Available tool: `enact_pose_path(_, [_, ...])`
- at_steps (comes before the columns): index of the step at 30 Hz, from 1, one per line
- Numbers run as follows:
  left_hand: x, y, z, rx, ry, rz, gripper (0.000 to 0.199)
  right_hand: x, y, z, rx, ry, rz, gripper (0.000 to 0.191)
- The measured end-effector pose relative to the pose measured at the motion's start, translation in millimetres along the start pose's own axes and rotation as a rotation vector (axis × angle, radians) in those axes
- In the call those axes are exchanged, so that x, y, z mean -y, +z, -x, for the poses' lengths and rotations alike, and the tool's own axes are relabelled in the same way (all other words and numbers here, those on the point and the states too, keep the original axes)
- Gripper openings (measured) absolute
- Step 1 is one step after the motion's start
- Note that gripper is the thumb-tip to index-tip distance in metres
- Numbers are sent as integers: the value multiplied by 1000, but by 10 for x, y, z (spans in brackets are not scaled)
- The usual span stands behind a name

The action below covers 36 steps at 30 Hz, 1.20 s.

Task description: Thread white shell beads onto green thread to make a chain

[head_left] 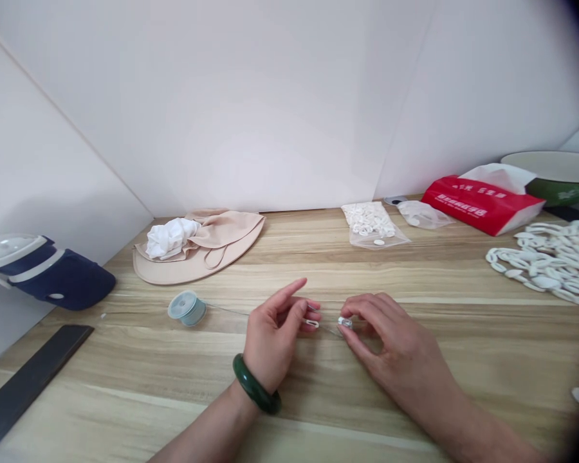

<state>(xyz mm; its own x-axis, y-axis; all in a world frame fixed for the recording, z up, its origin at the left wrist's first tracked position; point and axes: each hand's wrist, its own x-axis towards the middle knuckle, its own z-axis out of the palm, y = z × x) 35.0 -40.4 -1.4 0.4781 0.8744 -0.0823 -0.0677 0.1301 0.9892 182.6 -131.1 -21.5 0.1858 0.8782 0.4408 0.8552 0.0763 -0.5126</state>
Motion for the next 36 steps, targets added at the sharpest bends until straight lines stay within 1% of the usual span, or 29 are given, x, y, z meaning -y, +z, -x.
enact_pose_path(2, [-35,-36,-41,-55,60,34,43,-32,-13,-5,-9,49,81,6])
enact_pose_path(5, [-89,-91,-82,-121,158,59,39,-62,-20,-10,-26,141,130,4])
enact_pose_path(8, [-148,-149,-103,-198,266,68,36,-74,-24,-16,-15,194,138,4])
enact_pose_path(10, [-178,-181,-115,-229,312,66,33,-82,-31,-26,-6,207,102,7])
enact_pose_path(12, [-188,-194,-122,-214,313,54,30,-98,-43,-40,-17,225,34,10])
enact_pose_path(14, [-180,-177,-110,-169,311,25,27,-109,-63,-57,-59,267,-66,11])
enact_pose_path(16, [-163,-138,-68,-115,349,-35,25,-95,-91,-71,-89,329,-245,12])
enact_pose_path(17, [-155,-114,-36,-86,384,-84,24,-71,-108,-75,-65,361,-377,14])
enact_pose_path(18, [-148,-92,2,-53,424,-151,24,-35,-123,-75,-12,381,-534,17])
enact_pose_path(21, [-126,-45,120,59,614,-414,30,121,-153,-58,235,370,-1007,33])
enact_pose_path(23, [-107,-33,174,122,751,-546,38,214,-147,-46,359,357,-1187,34])
enact_pose_path(25, [-89,-29,194,143,810,-596,42,253,-121,-43,444,367,-1231,25])
enact_pose_path(26, [-82,-28,191,135,804,-602,42,248,-107,-48,456,387,-1217,19])
enact_pose_path(28, [-74,-31,169,103,737,-594,42,204,-87,-66,411,451,-1164,12])
enact_pose_path(30, [-68,-36,133,85,623,-573,46,145,-95,-89,336,510,-1144,16])
enact_pose_path(31, [-62,-38,113,100,566,-574,50,120,-111,-100,302,523,-1164,17])
enact_pose_path(33, [-39,-34,78,186,502,-616,61,90,-161,-112,250,519,-1257,16])
enact_pose_path(36, [23,0,50,373,505,-720,72,86,-244,-118,221,486,-1403,15])
